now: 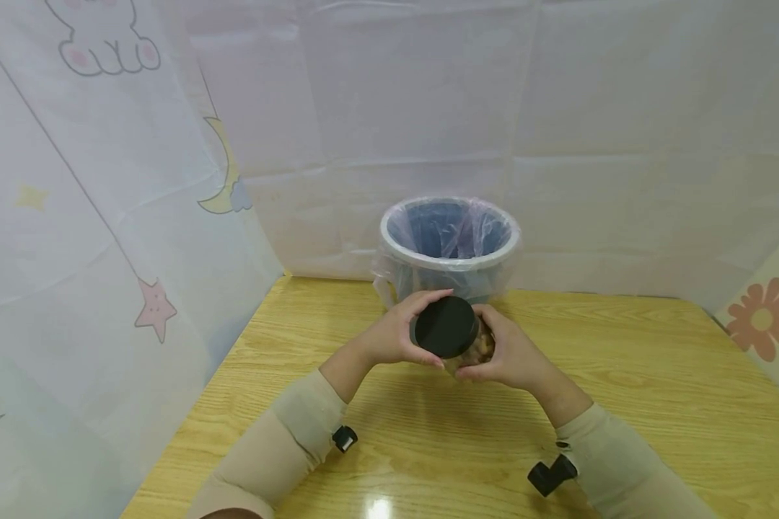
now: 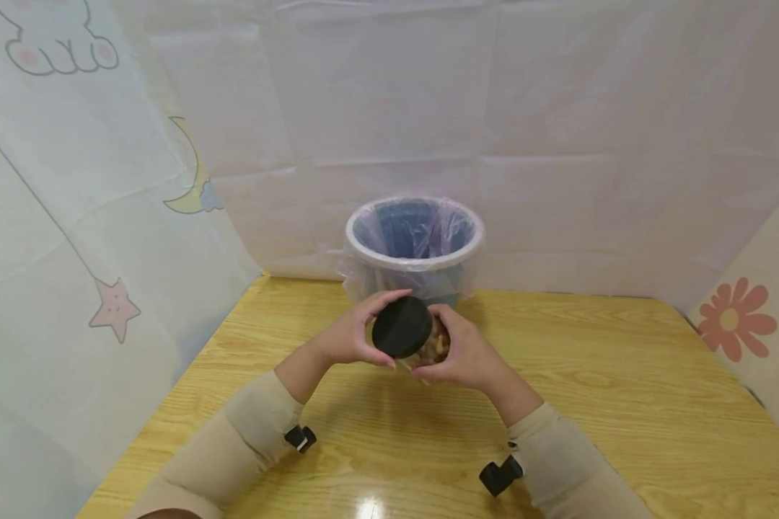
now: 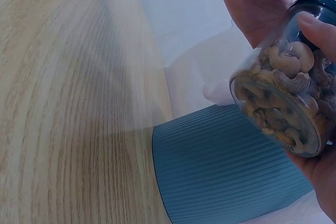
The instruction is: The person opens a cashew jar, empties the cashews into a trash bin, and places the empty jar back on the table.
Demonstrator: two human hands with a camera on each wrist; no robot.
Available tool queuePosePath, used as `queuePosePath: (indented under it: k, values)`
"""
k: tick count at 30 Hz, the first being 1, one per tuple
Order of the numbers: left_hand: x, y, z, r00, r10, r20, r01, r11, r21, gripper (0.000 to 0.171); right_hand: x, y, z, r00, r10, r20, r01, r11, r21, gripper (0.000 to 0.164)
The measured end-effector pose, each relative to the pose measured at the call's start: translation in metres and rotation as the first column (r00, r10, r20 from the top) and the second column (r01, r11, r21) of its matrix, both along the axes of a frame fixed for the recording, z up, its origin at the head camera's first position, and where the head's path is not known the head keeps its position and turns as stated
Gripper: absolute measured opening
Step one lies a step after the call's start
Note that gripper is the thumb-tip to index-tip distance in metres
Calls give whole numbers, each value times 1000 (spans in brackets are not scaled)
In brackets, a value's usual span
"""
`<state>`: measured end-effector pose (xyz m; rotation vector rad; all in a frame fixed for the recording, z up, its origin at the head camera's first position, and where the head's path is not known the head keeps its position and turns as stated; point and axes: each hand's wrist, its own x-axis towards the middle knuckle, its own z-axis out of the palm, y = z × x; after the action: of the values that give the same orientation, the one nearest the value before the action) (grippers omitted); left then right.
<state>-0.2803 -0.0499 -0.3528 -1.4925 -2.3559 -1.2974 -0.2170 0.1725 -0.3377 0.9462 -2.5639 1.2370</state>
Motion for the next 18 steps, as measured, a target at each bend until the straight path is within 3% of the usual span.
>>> queuePosePath:
  k: [18]
  values:
    - [1, 0, 2, 999, 28, 15, -29, 999, 38, 100, -1, -1, 0, 1000, -17, 3, 17, 1000, 3, 76]
